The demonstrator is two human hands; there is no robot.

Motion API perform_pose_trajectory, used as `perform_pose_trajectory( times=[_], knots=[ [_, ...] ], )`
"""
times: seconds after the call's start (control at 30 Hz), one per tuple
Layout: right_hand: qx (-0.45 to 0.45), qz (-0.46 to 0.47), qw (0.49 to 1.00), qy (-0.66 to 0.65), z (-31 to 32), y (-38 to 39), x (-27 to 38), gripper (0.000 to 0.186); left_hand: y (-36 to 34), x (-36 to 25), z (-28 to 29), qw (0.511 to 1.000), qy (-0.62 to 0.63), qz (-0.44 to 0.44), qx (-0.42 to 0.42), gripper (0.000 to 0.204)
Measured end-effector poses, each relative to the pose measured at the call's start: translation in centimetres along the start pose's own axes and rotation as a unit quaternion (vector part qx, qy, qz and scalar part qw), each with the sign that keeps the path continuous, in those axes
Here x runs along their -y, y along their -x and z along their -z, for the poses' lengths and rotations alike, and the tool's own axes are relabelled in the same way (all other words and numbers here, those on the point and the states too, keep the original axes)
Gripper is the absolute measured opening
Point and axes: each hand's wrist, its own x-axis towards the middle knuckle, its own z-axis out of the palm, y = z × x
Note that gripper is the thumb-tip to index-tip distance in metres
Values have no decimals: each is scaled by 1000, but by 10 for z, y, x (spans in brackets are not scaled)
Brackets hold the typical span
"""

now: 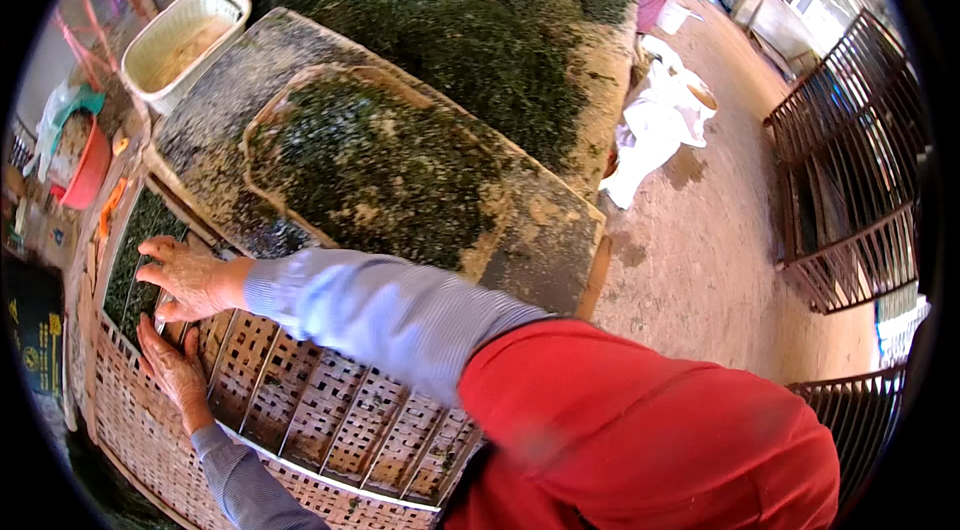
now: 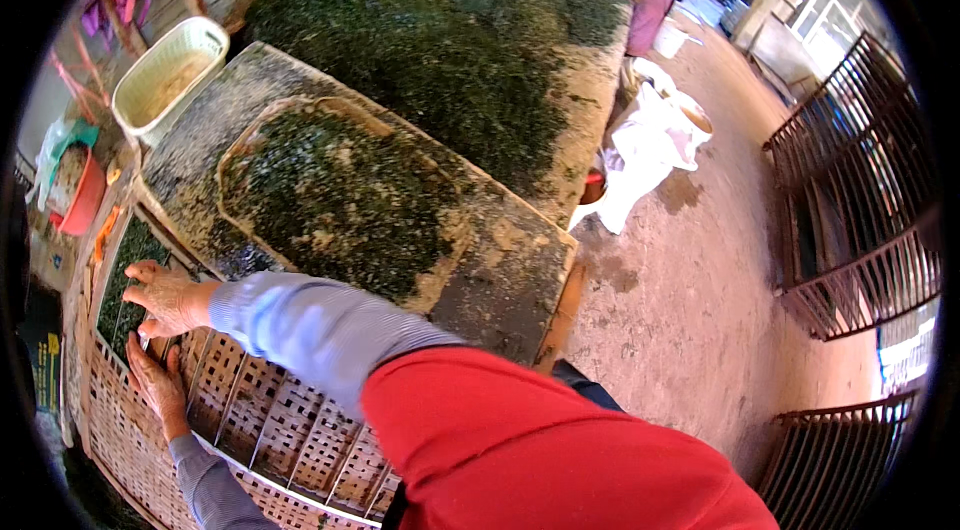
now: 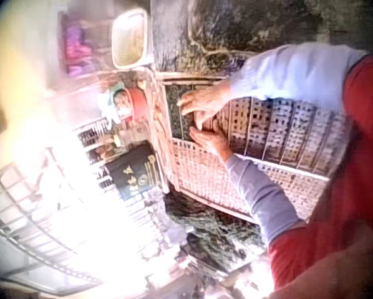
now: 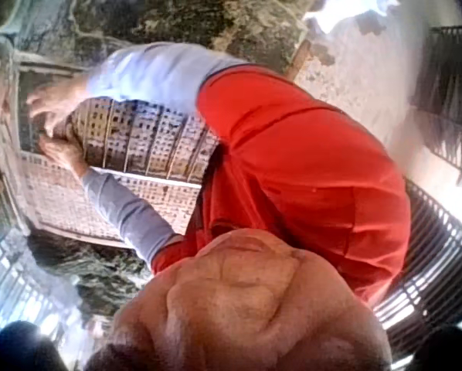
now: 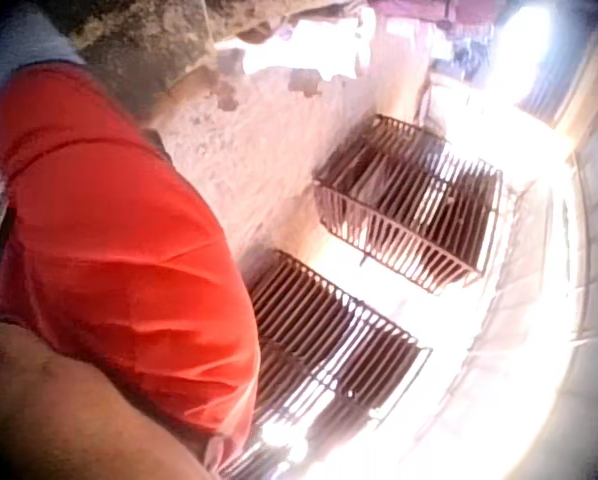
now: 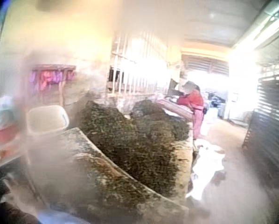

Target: The person gathers green leaves by hand from a table, packs them into a wooden mold, and presses them down with a handheld wooden tool.

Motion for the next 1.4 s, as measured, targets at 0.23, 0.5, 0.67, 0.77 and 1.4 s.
perform_pose_trajectory(
  times=[0.23, 0.5, 0.67, 0.77, 1.4],
  knots=[
    [-264, -48, 935, 232, 226, 165, -6, 53, 11, 25, 9, 998, -40, 34, 16, 69],
    [-240, -564, 732, 299, 414, 388, -178, 96, 68, -75, -4, 970, 236, 63, 5, 54],
    [-95, -513, 787, 330, 461, 336, -214, 89, 109, -178, 39, 997, 80, 18, -1, 37],
    [-46, -513, 799, 312, 485, 331, -257, 74, 129, -215, 63, 996, 68, 63, 14, 38],
    [-91, -76, 992, 52, 567, 245, -146, 15, 29, -374, 126, 986, 163, -1, 21, 22]
  ],
)
